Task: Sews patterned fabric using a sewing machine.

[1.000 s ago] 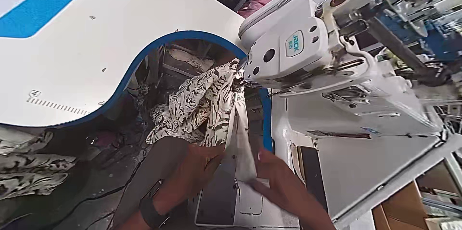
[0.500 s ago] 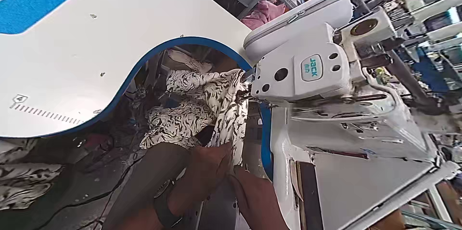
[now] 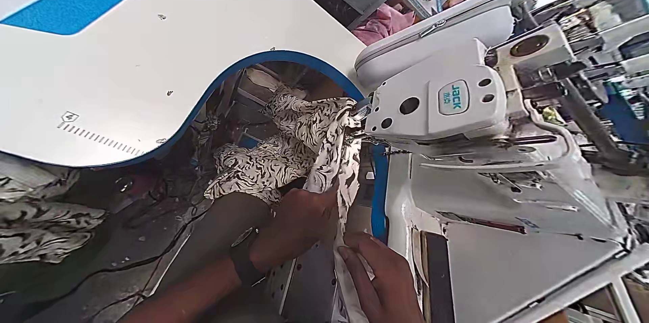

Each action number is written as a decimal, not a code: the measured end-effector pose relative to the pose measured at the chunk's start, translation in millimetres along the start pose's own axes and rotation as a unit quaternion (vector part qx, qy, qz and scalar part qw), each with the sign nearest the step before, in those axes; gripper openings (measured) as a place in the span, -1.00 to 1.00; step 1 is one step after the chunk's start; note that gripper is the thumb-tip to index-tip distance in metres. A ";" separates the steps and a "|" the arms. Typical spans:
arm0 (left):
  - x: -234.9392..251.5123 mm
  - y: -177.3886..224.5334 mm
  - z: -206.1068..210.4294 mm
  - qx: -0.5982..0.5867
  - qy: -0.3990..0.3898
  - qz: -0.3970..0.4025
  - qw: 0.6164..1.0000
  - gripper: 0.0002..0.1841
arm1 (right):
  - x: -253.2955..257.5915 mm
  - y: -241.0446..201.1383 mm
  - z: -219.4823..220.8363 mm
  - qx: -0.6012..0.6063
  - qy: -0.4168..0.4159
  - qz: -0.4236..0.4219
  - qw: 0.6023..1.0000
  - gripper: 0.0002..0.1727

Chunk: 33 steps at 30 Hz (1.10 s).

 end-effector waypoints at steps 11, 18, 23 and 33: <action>-2.6 -5.3 3.9 -0.019 0.012 0.007 1.000 -0.73 | -11.1 19.4 4.1 0.232 0.156 0.082 0.957 -0.86; 14.0 -9.3 1.5 -0.058 -0.035 -0.044 0.997 -0.70 | 0.1 2.0 6.1 -0.026 0.246 -0.019 0.969 -0.84; -5.3 -3.4 0.0 -0.048 0.031 -0.003 0.998 -0.78 | 4.8 12.5 10.8 -0.059 0.296 -0.026 0.953 -0.85; 30.8 -0.5 -6.6 0.119 0.175 0.052 0.976 -0.82 | 27.4 31.2 14.5 -0.055 0.292 0.022 0.955 -0.79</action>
Point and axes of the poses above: each hand's wrist, its own x-axis towards the middle knuckle, its own z-axis out of the palm, y = z × x, the point moved 9 cm from there along x, towards the middle knuckle, and after that the axes turned 9 degrees about -y, right-handed, at the moved point
